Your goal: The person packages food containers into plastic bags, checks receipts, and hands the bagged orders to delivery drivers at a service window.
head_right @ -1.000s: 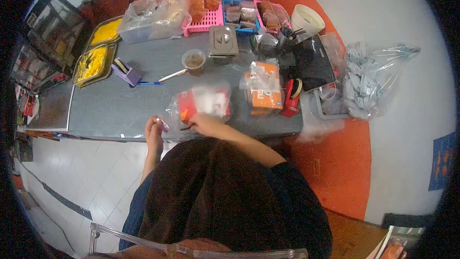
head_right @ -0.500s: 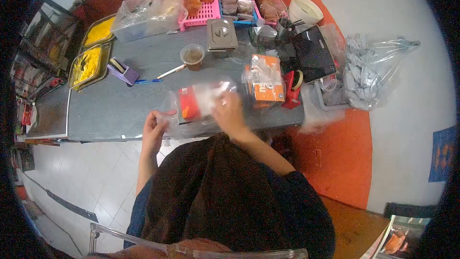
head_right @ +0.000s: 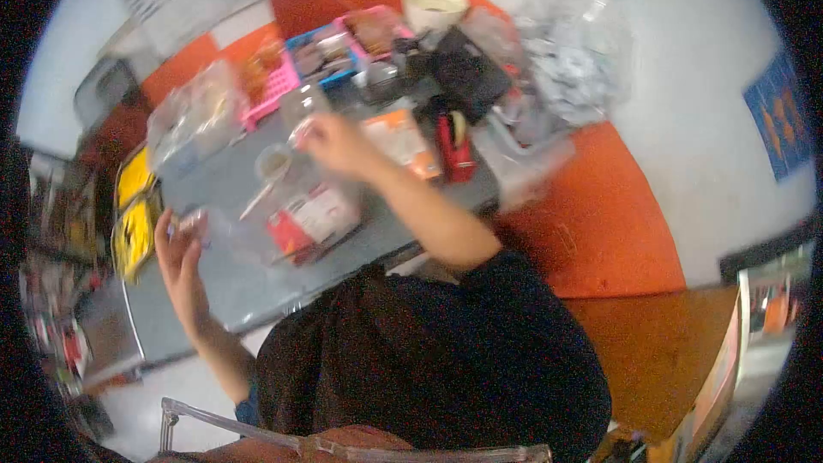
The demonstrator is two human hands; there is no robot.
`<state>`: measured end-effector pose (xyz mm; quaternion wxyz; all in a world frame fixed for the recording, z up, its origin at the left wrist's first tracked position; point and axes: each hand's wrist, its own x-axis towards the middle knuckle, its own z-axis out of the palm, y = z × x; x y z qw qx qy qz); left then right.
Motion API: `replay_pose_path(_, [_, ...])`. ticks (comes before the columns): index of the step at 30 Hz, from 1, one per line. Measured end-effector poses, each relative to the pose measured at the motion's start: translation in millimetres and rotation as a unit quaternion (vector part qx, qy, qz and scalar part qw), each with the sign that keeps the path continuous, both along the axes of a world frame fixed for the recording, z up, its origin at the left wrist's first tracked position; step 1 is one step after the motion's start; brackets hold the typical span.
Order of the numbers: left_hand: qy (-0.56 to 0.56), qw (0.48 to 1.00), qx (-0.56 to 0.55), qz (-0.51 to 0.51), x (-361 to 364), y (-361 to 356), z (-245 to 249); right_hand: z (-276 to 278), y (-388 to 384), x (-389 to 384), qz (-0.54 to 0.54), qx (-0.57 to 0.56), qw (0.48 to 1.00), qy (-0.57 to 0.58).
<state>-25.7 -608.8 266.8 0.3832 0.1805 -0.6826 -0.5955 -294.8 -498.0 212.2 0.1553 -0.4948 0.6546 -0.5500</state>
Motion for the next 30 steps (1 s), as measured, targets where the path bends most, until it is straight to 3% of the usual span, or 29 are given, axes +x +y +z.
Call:
replay_pose_path(2, [-0.099,0.995,-0.031,-0.005,6.8,2.3,-12.8,16.5,32.7,18.6,-0.047,0.005,0.997,0.056])
replay_pose_path(4, [-0.231,0.958,-0.169,0.023,15.7,8.1,-24.0,20.0,74.8,6.5,-0.126,-0.047,0.984,0.116])
replay_pose_path(6, [-0.264,0.916,-0.263,0.147,18.9,16.9,-35.4,-4.3,121.4,-26.9,-0.258,-0.089,0.956,0.109])
replay_pose_path(7, [-0.26,0.917,-0.269,0.137,16.0,23.7,-37.8,-15.7,147.5,-47.4,-0.324,-0.093,0.938,0.077])
replay_pose_path(8, [-0.238,0.912,-0.267,0.202,12.9,32.2,-37.7,-11.4,174.1,-61.5,-0.378,-0.059,0.923,-0.032])
replay_pose_path(9, [-0.217,0.902,-0.261,0.268,8.6,38.4,-36.9,-50.6,201.3,-104.7,-0.448,-0.057,0.892,0.003])
replay_pose_path(11, [-0.221,0.888,-0.281,0.288,-0.5,46.6,-36.4,-93.4,259.6,-167.9,-0.484,0.162,0.848,0.142])
replay_pose_path(13, [-0.224,0.873,-0.296,0.317,-17.6,55.8,-33.4,-86.7,282.4,-190.1,-0.524,0.477,0.665,0.235])
replay_pose_path(15, [-0.198,0.823,-0.401,0.351,-35.0,64.9,-27.4,-87.2,300.7,-211.6,-0.529,0.51,0.648,0.203])
replay_pose_path(17, [-0.166,0.811,-0.431,0.359,-53.1,79.2,-19.1,-88.7,306.4,-231.2,-0.527,0.541,0.633,0.171])
replay_pose_path(19, [-0.148,0.793,-0.463,0.367,-69.0,94.8,-11.7,-84.4,300.6,-236.5,-0.589,0.51,0.602,0.175])
replay_pose_path(22, [-0.125,0.784,-0.501,0.344,-77.2,110.3,-18.3,-150.9,319.8,-275.1,-0.643,0.429,0.613,0.165])
replay_pose_path(24, [-0.107,0.805,-0.477,0.337,-85.2,124.8,-21.3,-157.9,323.7,-267.2,-0.645,0.295,0.692,0.136])
replay_pose_path(26, [-0.098,0.807,-0.483,0.326,-83.9,131.5,-28.9,-155.1,329.3,-267.6,-0.628,0.303,0.707,0.116])
replay_pose_path(28, [-0.079,0.799,-0.501,0.324,-84.8,136.3,-32.8,-177.4,340.0,-273.9,-0.656,0.077,0.742,0.118])
replay_pose_path(30, [-0.036,0.816,-0.493,0.301,-88.0,140.9,-37.7,-192.9,352.7,-273.8,-0.621,-0.031,0.782,0.053])
